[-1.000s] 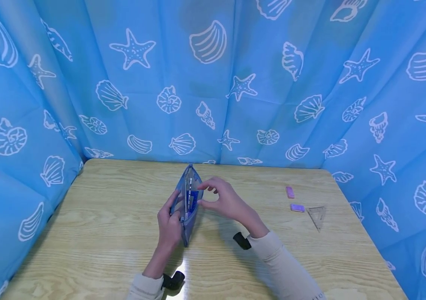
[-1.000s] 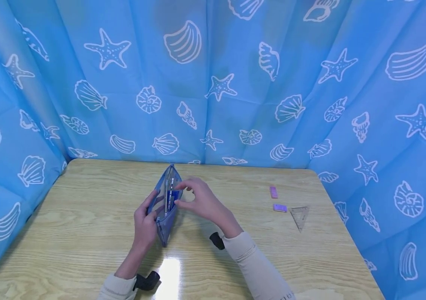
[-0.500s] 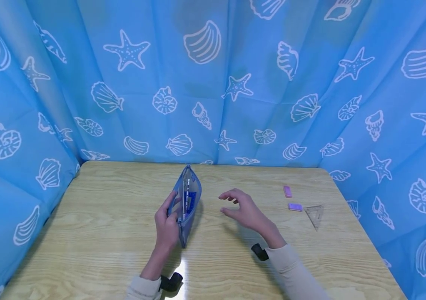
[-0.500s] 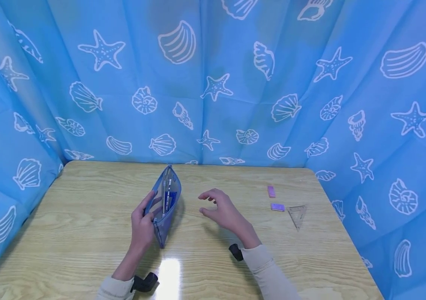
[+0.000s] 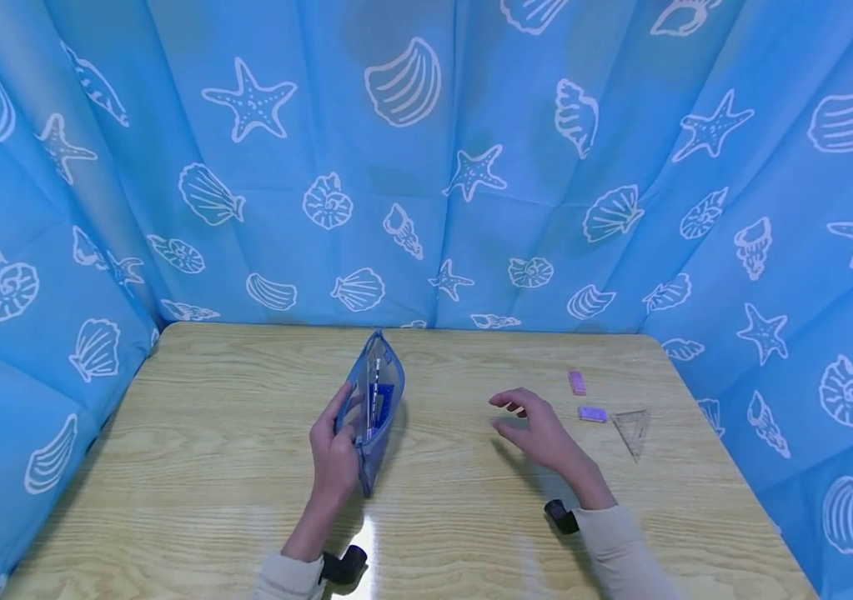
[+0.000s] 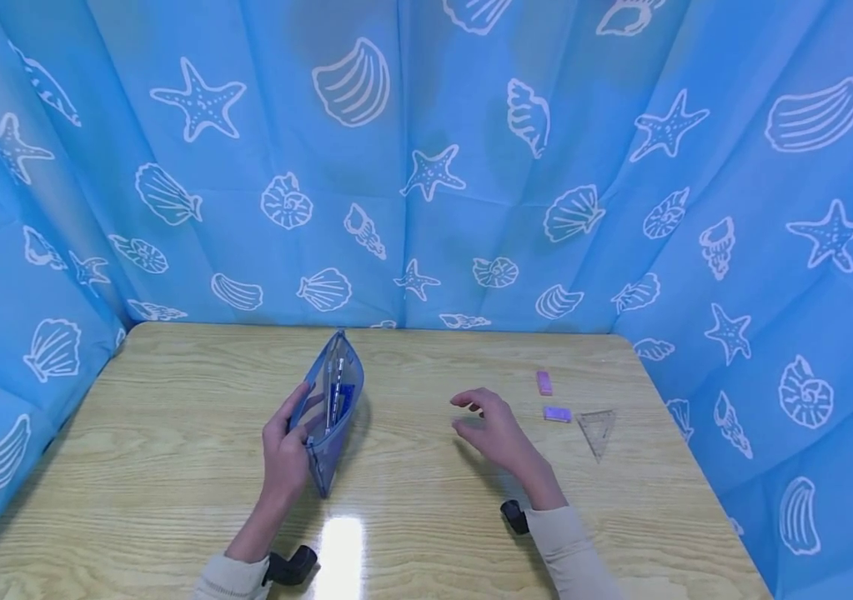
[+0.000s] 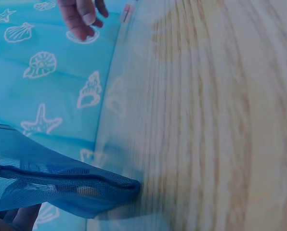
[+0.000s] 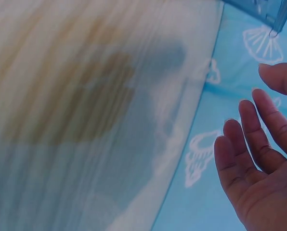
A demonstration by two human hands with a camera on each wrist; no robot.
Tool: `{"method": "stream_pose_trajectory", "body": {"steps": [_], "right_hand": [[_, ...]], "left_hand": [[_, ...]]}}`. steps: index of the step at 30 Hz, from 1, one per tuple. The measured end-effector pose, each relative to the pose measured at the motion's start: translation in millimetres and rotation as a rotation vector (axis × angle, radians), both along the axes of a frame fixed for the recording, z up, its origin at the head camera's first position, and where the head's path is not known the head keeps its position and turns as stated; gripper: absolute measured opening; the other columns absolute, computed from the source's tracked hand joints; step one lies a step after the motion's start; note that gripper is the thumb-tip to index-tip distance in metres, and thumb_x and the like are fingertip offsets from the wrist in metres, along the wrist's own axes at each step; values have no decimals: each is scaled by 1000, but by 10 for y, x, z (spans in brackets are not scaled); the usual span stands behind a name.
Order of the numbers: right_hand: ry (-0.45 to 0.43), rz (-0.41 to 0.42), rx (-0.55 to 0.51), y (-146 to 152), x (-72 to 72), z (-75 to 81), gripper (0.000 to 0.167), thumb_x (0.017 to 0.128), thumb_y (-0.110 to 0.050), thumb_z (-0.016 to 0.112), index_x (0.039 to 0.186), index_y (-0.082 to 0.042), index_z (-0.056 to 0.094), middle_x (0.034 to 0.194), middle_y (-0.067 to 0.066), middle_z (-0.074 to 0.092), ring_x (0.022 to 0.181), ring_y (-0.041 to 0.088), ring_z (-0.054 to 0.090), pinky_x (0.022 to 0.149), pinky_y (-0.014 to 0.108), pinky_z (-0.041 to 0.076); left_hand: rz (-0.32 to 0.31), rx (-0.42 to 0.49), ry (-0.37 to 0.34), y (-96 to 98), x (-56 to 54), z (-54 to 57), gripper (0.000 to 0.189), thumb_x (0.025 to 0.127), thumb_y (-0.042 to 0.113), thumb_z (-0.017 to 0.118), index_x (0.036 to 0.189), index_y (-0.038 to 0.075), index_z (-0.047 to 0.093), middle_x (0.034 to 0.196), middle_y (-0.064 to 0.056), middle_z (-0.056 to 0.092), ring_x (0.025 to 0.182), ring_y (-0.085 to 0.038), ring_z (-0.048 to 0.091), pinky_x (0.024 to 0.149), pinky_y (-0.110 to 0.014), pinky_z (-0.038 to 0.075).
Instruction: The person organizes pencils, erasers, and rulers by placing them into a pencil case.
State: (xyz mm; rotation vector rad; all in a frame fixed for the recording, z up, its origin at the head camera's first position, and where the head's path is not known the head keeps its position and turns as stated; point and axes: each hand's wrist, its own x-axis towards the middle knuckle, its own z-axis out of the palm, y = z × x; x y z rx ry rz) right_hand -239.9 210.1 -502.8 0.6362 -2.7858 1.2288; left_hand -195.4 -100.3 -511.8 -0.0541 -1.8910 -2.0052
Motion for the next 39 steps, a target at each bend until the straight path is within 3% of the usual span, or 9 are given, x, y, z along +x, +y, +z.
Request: {"method": "stream_pose_trajectory", "body": {"steps": [12,19,29,34,39], "right_hand": [[30,-107,46,519,47,-70,30,94,-5,69,122,7,65,120,22,67,107,40,61,92,57,51],[42,-160,96,743,88,-41,32,97,-13,67,122,6,66,118,23,67,105,40,62,91,58,51],[-9,-285,166,1027,111,-9,40,98,-18,64,123,13,62,119,31,63,107,45,62,88,57,53],[-84,-351,226,1129,78,28,48,100,-22,61,127,17,56,120,36,61,106,48,61,84,56,54],[-157,-413,309,1216,23,38,55,100,-23,56,130,23,49,123,42,56,109,52,59,88,60,52]], "left_hand": [[0,-22,-1,12,-36,3,67,81,-15,34,147,-9,45,138,-34,56,126,-47,58,103,-52,50],[-2,-32,7,12,-35,-2,68,80,-15,34,147,-10,45,138,-35,56,127,-48,57,103,-52,50],[3,-32,-8,-5,-9,-6,69,80,-14,33,148,-8,44,142,-32,54,129,-46,56,104,-52,50],[10,-25,-14,-12,1,5,69,80,-13,33,148,-8,44,141,-32,54,128,-46,56,104,-53,50],[7,-13,-15,-18,1,-17,69,80,-14,33,148,-8,44,140,-33,55,126,-48,58,103,-53,50]]}}
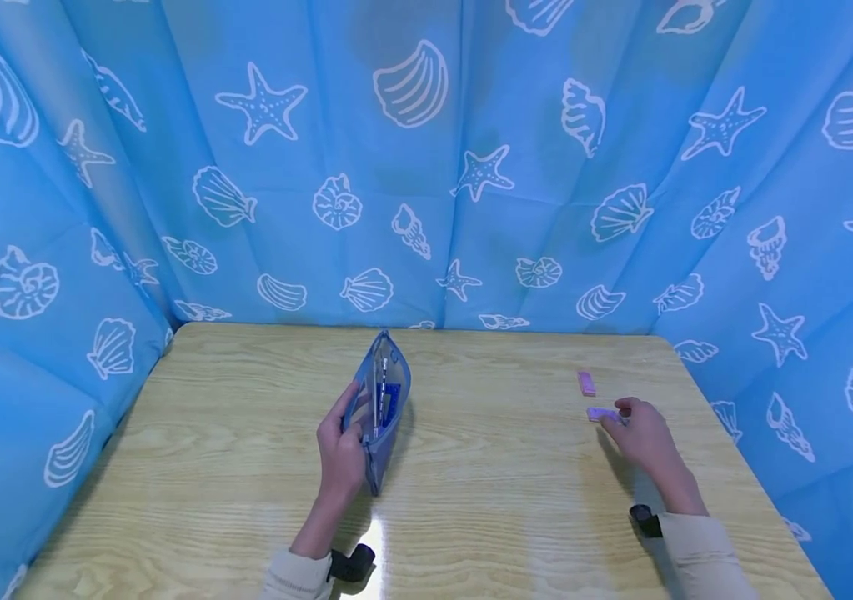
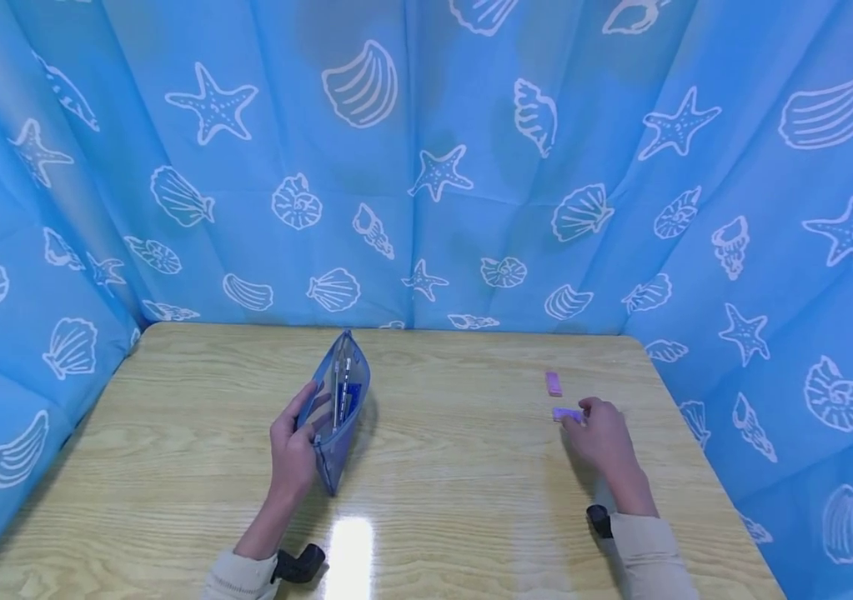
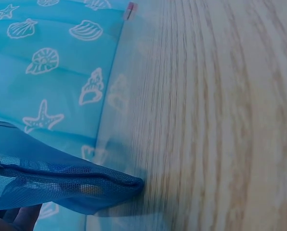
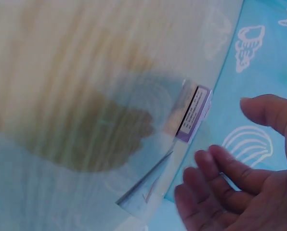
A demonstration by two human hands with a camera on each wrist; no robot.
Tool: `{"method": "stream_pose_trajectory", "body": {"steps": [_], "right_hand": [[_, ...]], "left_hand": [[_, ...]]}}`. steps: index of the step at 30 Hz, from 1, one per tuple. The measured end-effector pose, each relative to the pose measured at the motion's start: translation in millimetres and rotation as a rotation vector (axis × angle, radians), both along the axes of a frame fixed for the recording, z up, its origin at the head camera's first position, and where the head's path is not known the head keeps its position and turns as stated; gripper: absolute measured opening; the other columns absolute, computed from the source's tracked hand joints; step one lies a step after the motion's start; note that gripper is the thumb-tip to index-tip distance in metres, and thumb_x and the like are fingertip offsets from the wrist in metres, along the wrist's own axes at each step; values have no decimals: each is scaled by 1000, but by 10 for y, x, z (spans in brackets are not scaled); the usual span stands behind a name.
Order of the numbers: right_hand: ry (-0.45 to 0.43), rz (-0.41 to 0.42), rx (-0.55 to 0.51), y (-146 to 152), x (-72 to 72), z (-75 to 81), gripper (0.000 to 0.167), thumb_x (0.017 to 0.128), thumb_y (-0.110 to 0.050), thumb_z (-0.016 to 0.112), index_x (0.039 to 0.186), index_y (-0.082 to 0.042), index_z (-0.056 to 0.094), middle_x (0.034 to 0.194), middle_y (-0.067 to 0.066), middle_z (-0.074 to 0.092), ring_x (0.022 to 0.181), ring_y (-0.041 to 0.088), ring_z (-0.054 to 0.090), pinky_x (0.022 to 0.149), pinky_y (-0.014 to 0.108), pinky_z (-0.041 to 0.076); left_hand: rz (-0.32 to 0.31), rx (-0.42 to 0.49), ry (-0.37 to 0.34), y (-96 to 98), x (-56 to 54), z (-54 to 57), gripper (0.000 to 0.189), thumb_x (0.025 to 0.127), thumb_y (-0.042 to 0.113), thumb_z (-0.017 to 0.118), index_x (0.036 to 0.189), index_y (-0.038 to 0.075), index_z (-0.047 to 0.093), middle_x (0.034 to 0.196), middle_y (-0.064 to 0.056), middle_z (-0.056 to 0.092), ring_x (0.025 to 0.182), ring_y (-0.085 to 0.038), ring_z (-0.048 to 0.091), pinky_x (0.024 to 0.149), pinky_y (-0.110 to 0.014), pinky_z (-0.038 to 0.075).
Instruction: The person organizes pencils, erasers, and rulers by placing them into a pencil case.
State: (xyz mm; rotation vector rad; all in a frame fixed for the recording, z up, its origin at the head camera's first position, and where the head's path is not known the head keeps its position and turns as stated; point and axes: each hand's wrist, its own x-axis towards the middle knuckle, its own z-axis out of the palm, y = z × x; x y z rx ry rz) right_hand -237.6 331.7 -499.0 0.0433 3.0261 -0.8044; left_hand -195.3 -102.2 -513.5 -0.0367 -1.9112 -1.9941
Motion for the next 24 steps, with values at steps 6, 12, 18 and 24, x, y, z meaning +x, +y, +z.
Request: {"method": "stream_pose_trajectory", "body": {"steps": [6,12,18,24], "right_hand": [[-76,-14,71,26,-61,36,55,100,-27,55,120,24,53,97,33,64,81,35,61,75,50,54],[-89,5,83,0,-116,21,56,97,-28,60,119,24,54,89,27,63,75,29,57,70,45,52],[-88,7,80,-5,-161,-21,59,91,-29,70,117,22,55,96,28,64,80,33,57,77,53,53],[-44,-1,90,11,-181,-61,59,85,-33,77,108,19,60,87,22,63,75,29,55,70,46,52]], "left_hand": [[-4,18,16,-3,-17,-8,69,80,-16,32,148,-9,44,139,-35,55,124,-50,58,102,-54,50],[5,18,21,-20,-13,-16,70,79,-16,32,147,-10,44,139,-35,55,123,-50,59,101,-53,51],[13,15,34,-28,-17,-12,69,79,-17,32,147,-11,44,141,-34,54,125,-51,58,101,-54,50],[17,8,17,-25,-12,-5,70,79,-16,32,148,-10,44,145,-31,52,126,-49,58,102,-53,50]]}}
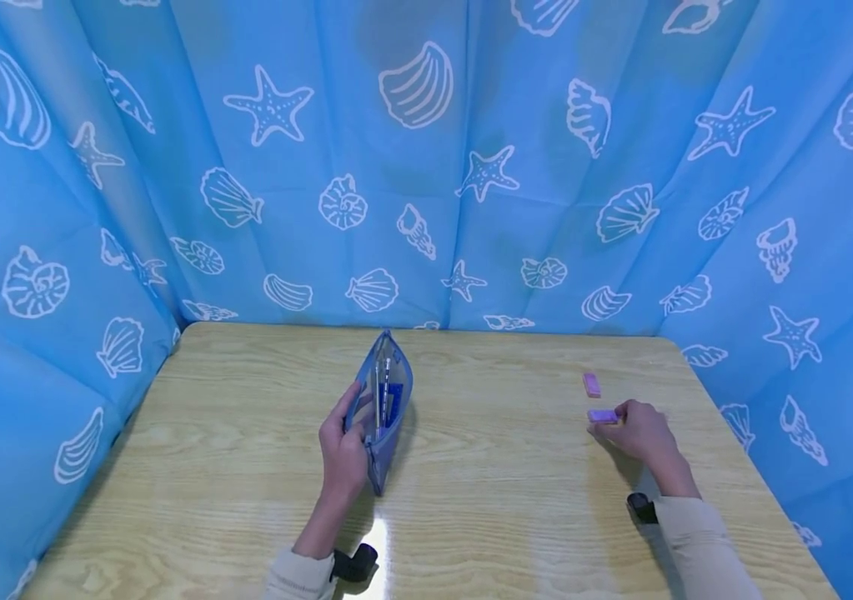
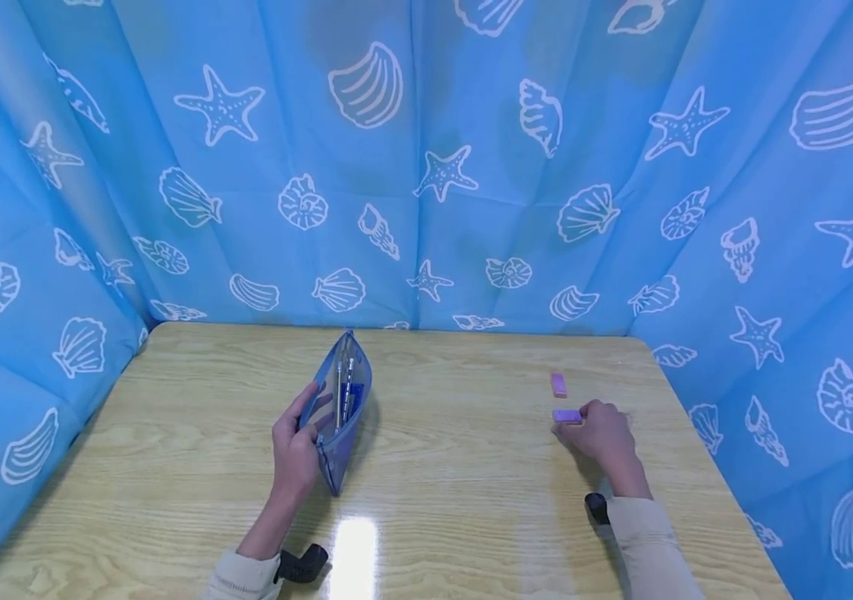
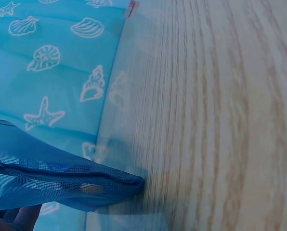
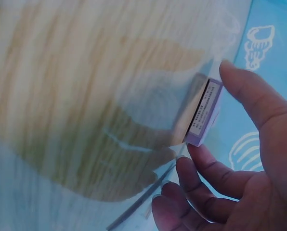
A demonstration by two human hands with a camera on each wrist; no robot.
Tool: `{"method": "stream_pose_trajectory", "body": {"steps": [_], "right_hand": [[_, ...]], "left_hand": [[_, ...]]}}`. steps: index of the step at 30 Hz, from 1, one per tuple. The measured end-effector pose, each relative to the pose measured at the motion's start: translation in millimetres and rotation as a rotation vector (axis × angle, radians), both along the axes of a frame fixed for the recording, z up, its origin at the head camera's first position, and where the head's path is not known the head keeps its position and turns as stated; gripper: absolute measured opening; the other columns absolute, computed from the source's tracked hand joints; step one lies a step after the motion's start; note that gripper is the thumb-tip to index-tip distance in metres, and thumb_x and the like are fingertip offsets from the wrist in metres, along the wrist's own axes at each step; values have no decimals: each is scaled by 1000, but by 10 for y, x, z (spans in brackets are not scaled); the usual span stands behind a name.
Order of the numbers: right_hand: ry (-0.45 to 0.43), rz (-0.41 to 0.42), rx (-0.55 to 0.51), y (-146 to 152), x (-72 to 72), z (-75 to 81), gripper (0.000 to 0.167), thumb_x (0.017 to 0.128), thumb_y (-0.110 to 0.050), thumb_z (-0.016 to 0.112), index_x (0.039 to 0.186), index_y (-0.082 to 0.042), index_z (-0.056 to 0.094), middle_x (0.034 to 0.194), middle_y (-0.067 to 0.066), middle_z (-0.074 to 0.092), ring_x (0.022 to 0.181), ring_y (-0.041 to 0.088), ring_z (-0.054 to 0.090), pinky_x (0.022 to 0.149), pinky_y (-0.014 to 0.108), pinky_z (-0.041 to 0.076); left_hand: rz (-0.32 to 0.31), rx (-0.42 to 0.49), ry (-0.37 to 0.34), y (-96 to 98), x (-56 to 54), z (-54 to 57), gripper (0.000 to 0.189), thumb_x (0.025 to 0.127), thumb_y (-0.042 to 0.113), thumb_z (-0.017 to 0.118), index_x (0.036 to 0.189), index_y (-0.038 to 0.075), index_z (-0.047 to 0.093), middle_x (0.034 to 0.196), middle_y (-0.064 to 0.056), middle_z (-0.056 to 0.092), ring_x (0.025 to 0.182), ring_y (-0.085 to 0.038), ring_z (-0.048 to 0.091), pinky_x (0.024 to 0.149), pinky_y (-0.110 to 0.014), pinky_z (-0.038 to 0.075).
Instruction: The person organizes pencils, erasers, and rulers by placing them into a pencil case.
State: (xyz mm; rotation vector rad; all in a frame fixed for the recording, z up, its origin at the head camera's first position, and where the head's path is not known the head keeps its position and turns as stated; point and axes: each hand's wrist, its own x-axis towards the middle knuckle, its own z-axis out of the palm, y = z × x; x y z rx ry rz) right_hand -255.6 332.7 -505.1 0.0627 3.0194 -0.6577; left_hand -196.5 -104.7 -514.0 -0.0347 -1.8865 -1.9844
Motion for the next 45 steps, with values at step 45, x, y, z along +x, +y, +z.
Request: {"method": "stream_pose_trajectory", "body": {"steps": [45], "right_hand": [[-42,-3,-119,-37,0,-60,56,87,-29,78,116,14,57,108,27,60,93,35,56,82,50,51]], "left_hand": [[-6,3,-15,29,57,12,69,80,-14,33,148,-9,43,146,-29,51,127,-48,57,102,-51,51]]}}
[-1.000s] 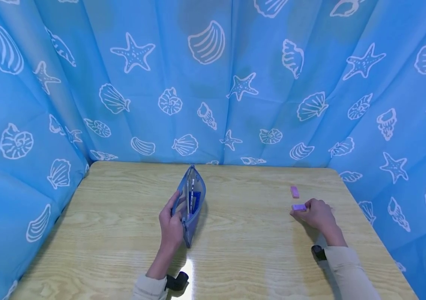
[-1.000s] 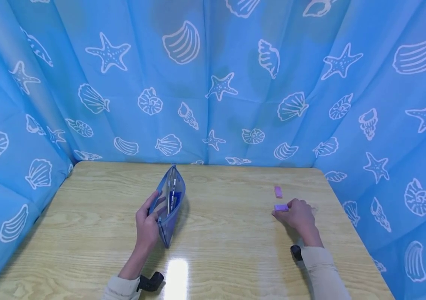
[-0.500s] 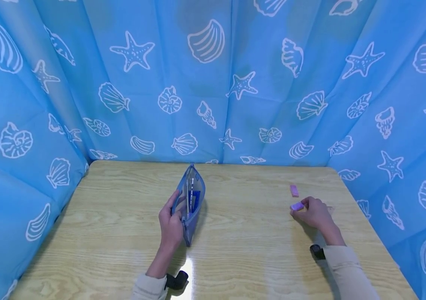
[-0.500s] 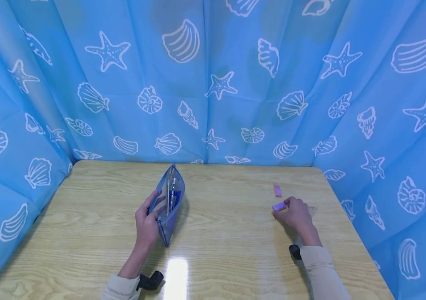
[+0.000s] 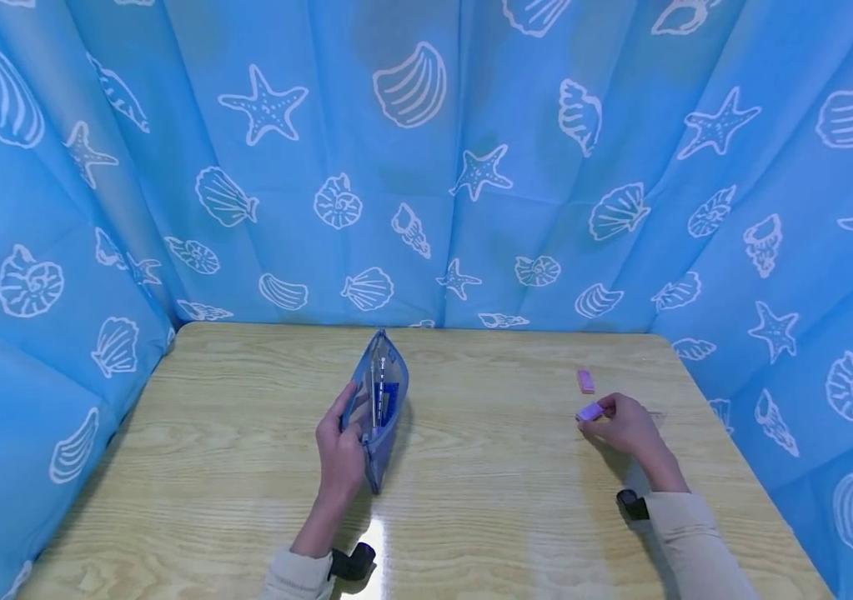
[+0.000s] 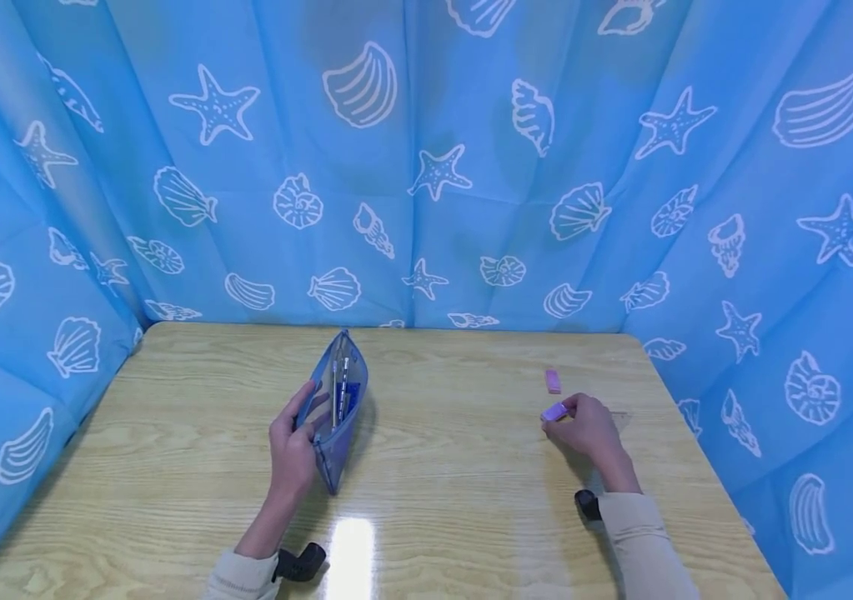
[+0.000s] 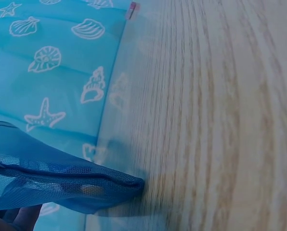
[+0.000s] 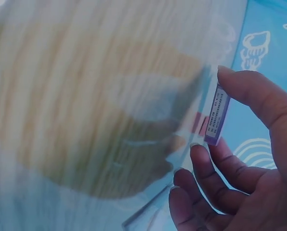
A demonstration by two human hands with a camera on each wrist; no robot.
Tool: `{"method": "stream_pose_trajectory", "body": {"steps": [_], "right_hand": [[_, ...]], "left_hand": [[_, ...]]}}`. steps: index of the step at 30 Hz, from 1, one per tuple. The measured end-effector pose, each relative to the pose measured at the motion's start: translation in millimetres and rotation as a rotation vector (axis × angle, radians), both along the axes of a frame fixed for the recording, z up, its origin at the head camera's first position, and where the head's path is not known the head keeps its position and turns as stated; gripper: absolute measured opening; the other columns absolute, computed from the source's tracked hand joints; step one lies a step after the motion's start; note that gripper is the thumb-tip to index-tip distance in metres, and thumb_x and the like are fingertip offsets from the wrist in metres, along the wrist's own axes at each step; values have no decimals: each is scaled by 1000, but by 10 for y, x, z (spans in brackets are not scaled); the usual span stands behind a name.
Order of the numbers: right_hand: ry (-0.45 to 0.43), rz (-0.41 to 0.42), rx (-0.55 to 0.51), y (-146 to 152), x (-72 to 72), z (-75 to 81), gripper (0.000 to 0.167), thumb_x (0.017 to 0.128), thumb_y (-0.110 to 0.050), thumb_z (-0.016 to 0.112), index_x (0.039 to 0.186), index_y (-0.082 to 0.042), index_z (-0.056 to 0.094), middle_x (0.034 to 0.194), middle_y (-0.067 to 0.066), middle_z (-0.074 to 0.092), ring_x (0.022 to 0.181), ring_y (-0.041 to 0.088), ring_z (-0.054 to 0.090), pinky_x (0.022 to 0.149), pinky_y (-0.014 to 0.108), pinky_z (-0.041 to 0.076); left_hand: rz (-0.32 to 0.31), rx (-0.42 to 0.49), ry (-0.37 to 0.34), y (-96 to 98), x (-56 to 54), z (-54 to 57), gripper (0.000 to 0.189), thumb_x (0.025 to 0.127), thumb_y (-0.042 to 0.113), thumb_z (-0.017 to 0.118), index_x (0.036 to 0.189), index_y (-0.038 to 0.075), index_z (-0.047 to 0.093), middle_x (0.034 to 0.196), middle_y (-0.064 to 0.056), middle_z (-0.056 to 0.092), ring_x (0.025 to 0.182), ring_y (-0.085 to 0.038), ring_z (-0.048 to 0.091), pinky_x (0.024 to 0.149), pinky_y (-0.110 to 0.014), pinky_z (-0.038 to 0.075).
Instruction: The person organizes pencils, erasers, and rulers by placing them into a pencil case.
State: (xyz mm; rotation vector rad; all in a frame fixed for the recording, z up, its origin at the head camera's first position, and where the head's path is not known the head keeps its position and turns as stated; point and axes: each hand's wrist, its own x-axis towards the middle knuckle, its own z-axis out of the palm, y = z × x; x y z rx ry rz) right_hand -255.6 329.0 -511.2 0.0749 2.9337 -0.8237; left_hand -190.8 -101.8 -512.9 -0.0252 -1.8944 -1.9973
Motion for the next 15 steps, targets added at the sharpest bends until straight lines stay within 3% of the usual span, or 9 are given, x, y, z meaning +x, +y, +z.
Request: {"method": "stream_pose_trajectory", "body": {"steps": [10,15], "right_hand": [[69,12,-90,-65,38,84,56,86,-26,79,120,12,57,114,31,63,104,43,61,86,52,52],[57,12,-139,-111,91,97,57,87,-25,78,125,11,56,120,31,62,108,43,60,88,50,54]], "left_hand": [[0,3,-9,-5,-9,-2,70,81,-15,33,149,-7,43,149,-26,50,130,-45,56,104,-49,50],[-1,0,-17,-4,-8,-15,69,81,-15,33,150,-7,43,149,-26,50,130,-44,56,104,-48,50]]}}
